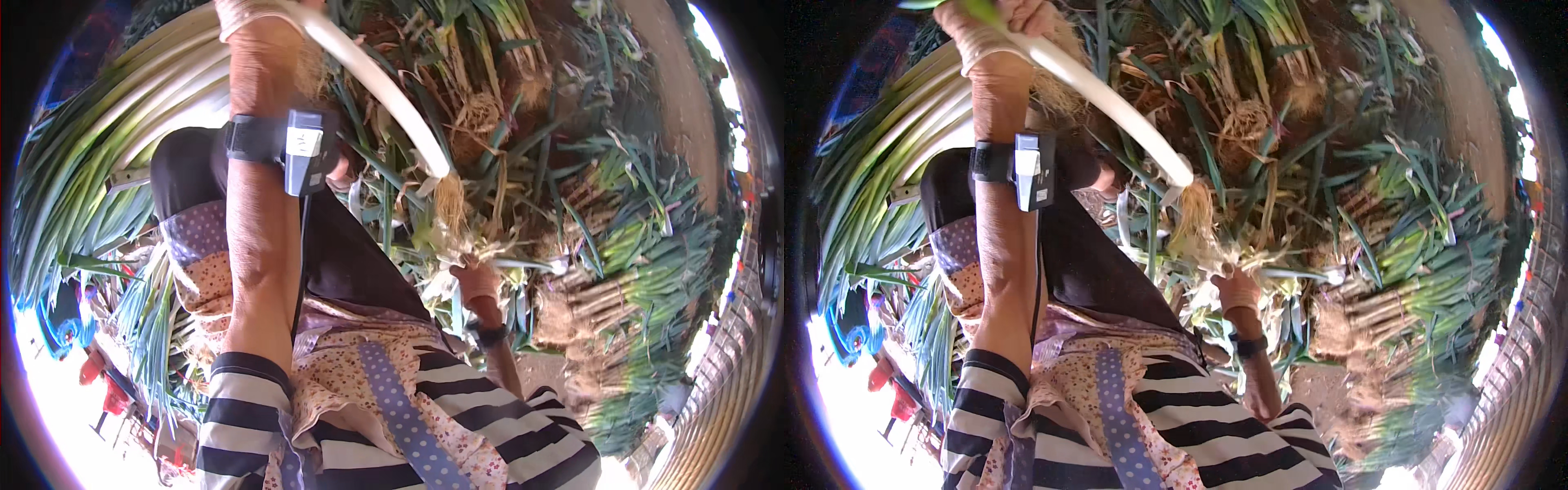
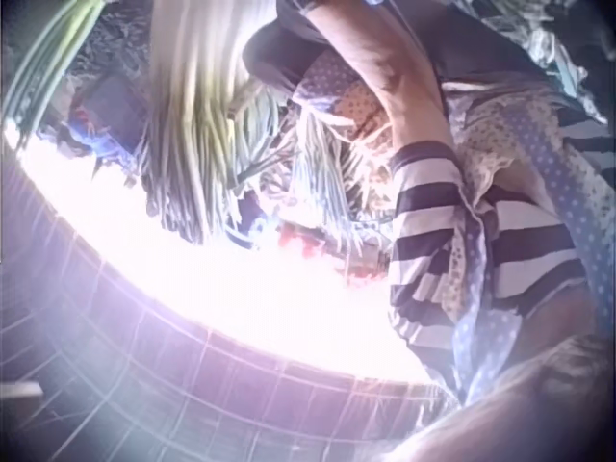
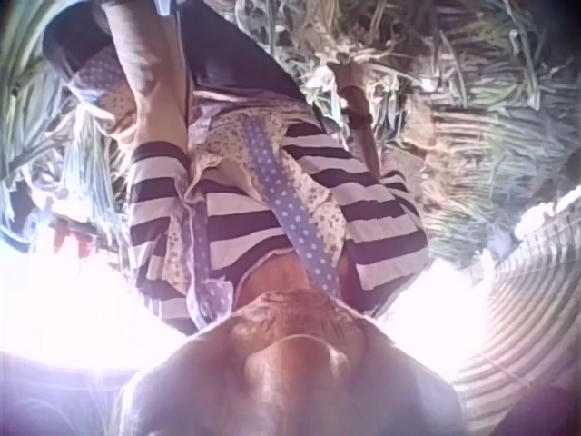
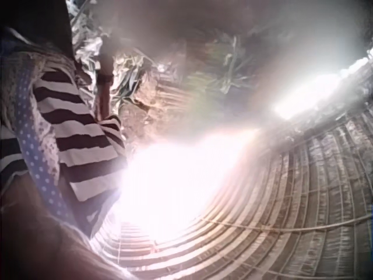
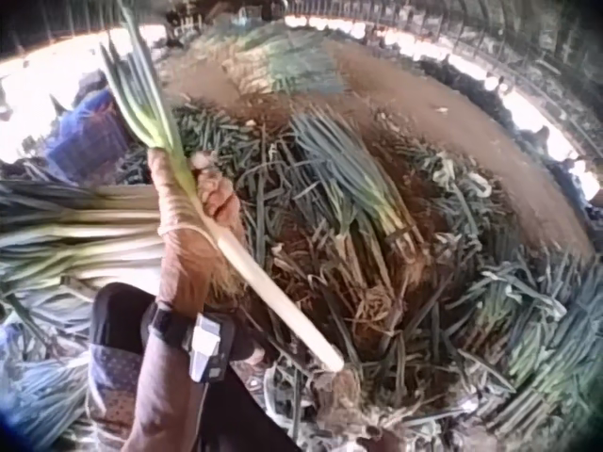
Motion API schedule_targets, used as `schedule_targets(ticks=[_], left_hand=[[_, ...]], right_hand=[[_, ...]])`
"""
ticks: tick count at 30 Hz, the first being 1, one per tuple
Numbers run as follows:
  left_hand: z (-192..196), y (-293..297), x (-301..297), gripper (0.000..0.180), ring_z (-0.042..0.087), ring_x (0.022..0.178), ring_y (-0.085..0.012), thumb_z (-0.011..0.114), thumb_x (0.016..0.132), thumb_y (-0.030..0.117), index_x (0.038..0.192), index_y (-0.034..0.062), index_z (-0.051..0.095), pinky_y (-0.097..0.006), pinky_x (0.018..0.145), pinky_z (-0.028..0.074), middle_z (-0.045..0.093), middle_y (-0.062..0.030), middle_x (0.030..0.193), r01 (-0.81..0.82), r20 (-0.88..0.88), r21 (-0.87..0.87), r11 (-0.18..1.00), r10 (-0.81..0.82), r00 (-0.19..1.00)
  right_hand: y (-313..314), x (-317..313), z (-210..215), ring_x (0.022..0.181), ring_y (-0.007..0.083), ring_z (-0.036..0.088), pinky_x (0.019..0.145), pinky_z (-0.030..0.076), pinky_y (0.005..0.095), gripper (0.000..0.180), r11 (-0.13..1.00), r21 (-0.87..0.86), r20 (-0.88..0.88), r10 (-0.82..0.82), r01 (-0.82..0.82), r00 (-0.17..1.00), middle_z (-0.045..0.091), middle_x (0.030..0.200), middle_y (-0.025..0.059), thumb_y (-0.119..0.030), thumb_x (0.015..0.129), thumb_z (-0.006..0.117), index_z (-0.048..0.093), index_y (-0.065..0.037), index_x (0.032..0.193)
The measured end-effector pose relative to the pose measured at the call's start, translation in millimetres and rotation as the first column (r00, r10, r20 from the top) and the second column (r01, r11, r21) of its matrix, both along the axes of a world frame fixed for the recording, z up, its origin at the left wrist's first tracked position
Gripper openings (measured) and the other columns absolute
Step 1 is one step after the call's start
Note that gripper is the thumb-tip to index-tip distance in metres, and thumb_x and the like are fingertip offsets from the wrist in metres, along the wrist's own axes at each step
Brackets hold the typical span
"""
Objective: Peeling and cleaning the outer layers of leeks by hand in a processing area.
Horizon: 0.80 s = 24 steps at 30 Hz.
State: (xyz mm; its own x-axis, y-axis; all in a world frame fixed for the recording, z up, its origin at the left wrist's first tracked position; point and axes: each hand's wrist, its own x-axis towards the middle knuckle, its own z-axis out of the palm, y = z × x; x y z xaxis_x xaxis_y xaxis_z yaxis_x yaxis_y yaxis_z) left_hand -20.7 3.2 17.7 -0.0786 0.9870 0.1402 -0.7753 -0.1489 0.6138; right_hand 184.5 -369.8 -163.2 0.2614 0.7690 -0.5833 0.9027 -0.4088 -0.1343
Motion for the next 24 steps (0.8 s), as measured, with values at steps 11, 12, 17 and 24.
schedule_targets(ticks=[11,12,17,24], left_hand=[[-4.5,7.0,0.5,0.057,0.040,0.043,-0.0078,0.052,0.082,0.068,0.088,0.0111,0.056,-0.022,0.035,0.034,0.045,0.0042,0.056,0.358,0.192,0.120,0.926,-0.376,0.907],[-2.9,6.1,3.5,0.058,0.040,0.043,-0.0078,0.052,0.082,0.068,0.088,0.0112,0.056,-0.022,0.035,0.034,0.045,0.0042,0.056,0.357,0.199,0.102,0.929,-0.370,0.907],[-10.4,6.7,8.9,0.060,0.041,0.054,-0.0122,0.050,0.084,0.065,0.090,0.0060,0.056,-0.025,0.045,0.034,0.043,0.0008,0.063,0.115,-0.071,-0.177,0.978,-0.129,0.989],[-27.1,16.9,-0.4,0.065,0.039,0.059,-0.0166,0.048,0.084,0.066,0.098,0.0032,0.056,-0.030,0.053,0.035,0.043,-0.0019,0.066,-0.031,-0.198,-0.316,0.948,-0.034,0.980]], right_hand=[[116.2,-19.7,68.5,0.084,0.0230,0.067,0.070,0.054,0.0312,0.054,0.602,0.589,-0.730,0.109,0.540,0.675,0.066,0.094,0.0127,-0.027,0.071,0.080,0.058,-0.006,0.116],[120.0,-23.5,62.5,0.084,0.0221,0.067,0.070,0.054,0.0308,0.054,0.643,0.579,-0.725,0.125,0.502,0.677,0.066,0.089,0.0126,-0.024,0.070,0.081,0.058,-0.005,0.116],[133.7,-41.9,86.3,0.070,0.0307,0.063,0.060,0.050,0.0374,0.044,0.524,0.817,-0.293,0.017,0.241,0.956,0.064,0.080,0.0098,-0.016,0.064,0.082,0.062,-0.009,0.103],[74.5,3.5,-5.5,0.091,0.0238,0.062,0.076,0.053,0.0384,0.052,0.787,0.517,-0.174,-0.290,0.338,0.941,0.064,0.103,0.0107,-0.009,0.069,0.074,0.059,-0.013,0.118]])
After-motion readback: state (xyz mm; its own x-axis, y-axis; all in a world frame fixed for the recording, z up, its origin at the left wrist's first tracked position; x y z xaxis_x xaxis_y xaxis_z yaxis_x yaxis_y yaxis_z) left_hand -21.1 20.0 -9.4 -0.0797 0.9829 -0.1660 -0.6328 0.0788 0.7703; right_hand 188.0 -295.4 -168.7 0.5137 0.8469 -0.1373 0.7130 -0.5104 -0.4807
